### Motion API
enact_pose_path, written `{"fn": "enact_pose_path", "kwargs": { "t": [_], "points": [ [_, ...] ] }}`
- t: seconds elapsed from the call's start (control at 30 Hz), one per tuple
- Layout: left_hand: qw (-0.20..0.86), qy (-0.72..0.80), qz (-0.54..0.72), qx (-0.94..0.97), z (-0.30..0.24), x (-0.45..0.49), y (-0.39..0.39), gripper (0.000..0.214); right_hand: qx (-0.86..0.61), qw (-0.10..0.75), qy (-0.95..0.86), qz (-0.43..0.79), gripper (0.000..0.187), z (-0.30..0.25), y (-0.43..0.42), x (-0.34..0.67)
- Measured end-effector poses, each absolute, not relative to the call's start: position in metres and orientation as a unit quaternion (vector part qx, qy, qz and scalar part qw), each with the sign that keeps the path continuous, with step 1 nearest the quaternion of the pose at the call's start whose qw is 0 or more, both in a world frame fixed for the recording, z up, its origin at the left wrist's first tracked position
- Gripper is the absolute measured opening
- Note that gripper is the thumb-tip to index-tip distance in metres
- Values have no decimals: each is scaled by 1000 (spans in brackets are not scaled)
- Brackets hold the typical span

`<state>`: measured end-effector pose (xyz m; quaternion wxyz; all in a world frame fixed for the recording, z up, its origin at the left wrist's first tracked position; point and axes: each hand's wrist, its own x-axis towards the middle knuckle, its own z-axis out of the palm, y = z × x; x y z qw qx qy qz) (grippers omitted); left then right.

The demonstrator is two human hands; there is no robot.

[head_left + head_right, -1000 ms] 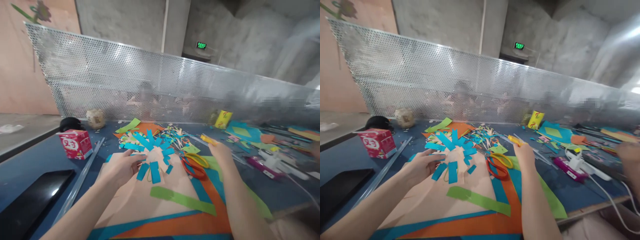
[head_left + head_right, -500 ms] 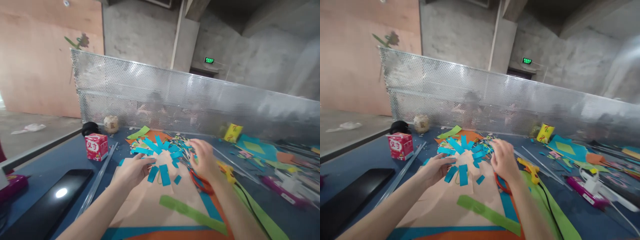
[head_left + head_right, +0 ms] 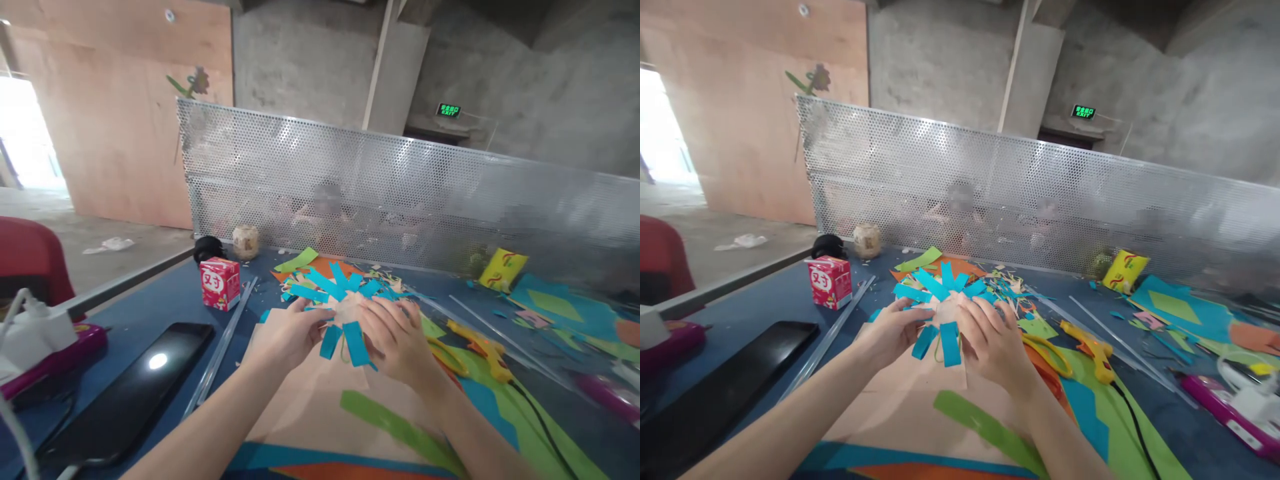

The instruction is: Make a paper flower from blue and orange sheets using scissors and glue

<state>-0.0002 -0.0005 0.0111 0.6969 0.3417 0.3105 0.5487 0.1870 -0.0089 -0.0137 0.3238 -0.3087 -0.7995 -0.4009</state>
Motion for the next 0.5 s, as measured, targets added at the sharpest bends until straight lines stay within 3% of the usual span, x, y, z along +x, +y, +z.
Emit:
{"fn": "enact_pose_path", "kwargs": {
  "t": [0.13, 0.27, 0.37, 0.5],
  "points": [
    [703, 318, 535, 344, 10, -1, 0, 26, -294, 312, -797, -426, 30, -13, -10, 187],
    [705, 309, 526, 362, 11, 1, -4, 22, -301, 359, -796, -383, 30, -14, -10, 193],
    [723, 288, 492, 391, 15, -3, -4, 29, -334, 452, -761, -325, 21, -12, -6, 199],
    [661, 421, 406, 471, 26, -19, 1, 47, -461, 594, -629, -195, 12, -10, 1, 212]
  ]
}}
